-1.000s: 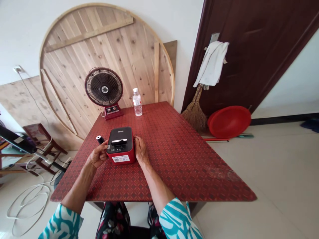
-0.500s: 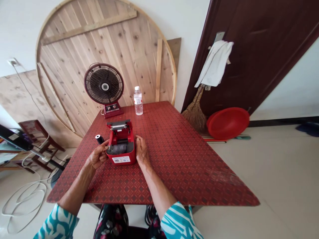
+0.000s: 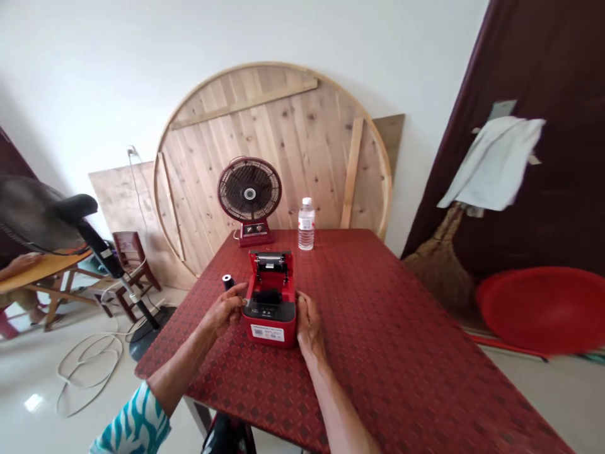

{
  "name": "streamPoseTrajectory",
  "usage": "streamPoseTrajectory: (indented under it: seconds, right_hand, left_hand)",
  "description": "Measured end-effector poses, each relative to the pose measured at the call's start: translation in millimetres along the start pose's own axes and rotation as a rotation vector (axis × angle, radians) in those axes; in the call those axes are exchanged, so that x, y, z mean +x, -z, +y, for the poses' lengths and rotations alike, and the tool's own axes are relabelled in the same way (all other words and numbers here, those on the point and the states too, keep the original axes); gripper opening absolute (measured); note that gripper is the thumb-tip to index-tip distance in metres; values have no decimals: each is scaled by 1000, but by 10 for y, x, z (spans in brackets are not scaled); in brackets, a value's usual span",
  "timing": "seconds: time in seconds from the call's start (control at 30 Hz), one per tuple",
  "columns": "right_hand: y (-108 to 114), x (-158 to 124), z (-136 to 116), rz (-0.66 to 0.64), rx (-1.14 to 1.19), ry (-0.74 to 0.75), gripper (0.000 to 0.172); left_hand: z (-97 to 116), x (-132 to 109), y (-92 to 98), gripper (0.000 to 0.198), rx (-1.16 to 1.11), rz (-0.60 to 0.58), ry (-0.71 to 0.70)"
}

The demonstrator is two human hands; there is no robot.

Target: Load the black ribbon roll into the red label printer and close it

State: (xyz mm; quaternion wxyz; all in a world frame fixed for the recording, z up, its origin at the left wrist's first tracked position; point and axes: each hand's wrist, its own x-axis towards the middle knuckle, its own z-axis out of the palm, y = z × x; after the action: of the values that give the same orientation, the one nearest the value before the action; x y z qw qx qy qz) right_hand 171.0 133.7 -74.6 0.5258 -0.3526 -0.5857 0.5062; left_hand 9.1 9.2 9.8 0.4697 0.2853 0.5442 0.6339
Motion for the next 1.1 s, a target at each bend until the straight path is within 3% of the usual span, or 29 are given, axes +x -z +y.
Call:
streamPoseTrajectory:
  seconds: [0.1, 0.3, 0.4, 0.53, 0.67, 0.8, 0.97, 1.1]
  right_hand:
    - [-11, -48, -70, -8, 6, 11, 55]
    - [-43, -98, -230, 9, -13, 34, 53]
    - [-45, -79, -241, 11, -31, 31, 51]
    - [-43, -61, -225, 9, -33, 56, 45]
    - [-49, -53, -205, 13, -55, 61, 43]
    - [-56, -41, -181, 17, -45, 65, 42]
    - [-52, -35, -190, 11, -51, 43, 41]
    - [-51, -44, -219, 6, -61, 36, 42]
  left_hand:
    - [47, -53, 51, 73, 38, -3, -62]
    - [200, -23, 117, 46, 198, 120, -323]
    - [344, 51, 33, 31, 419, 43, -379]
    - [493, 255, -111, 16, 724, -162, -500]
    - [551, 501, -210, 21, 995, -423, -469]
    - [579, 652, -327, 23, 1217, -559, -441]
    - [535, 766, -512, 18, 1473, -543, -377]
    - [509, 782, -566, 16, 1504, -542, -357]
